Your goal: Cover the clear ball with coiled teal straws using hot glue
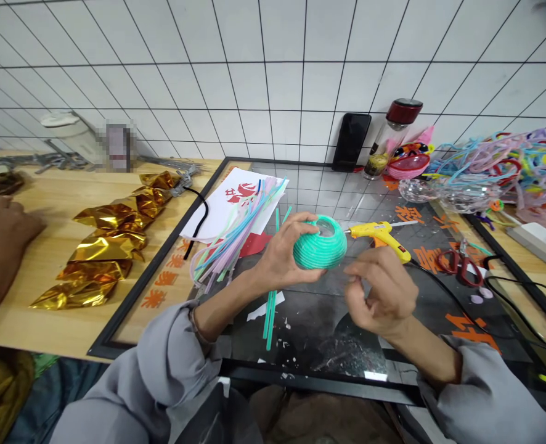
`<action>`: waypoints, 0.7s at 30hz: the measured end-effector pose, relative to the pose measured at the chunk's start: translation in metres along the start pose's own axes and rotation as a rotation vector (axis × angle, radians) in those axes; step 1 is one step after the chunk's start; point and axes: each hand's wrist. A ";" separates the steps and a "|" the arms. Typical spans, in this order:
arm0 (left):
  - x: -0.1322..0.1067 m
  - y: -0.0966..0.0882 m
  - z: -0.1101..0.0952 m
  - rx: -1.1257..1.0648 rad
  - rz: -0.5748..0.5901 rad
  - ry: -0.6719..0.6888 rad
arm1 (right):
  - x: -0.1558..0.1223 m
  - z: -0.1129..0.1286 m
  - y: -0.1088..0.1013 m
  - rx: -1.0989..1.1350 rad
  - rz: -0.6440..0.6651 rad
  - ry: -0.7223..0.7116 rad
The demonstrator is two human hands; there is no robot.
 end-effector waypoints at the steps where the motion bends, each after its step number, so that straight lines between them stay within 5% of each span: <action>1: 0.002 -0.002 0.000 0.015 -0.018 -0.015 | -0.003 0.003 0.002 0.022 0.052 -0.046; 5: 0.008 -0.011 0.001 0.069 -0.069 -0.032 | -0.011 0.005 0.017 -0.011 0.371 -0.208; 13: 0.011 -0.014 0.002 0.039 -0.081 -0.054 | -0.018 0.008 0.056 0.050 0.852 -0.258; 18: 0.008 -0.008 -0.003 0.015 -0.045 -0.058 | -0.015 0.014 0.070 0.008 0.993 -0.317; 21: 0.008 -0.008 -0.005 0.009 -0.062 -0.056 | -0.016 0.013 0.064 -0.038 0.896 -0.412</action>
Point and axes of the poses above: each hand's wrist, its own x-axis towards the middle knuckle, its own y-axis out of the palm, z = x × y, and after that the axes turned 2 degrees about -x, right-handed
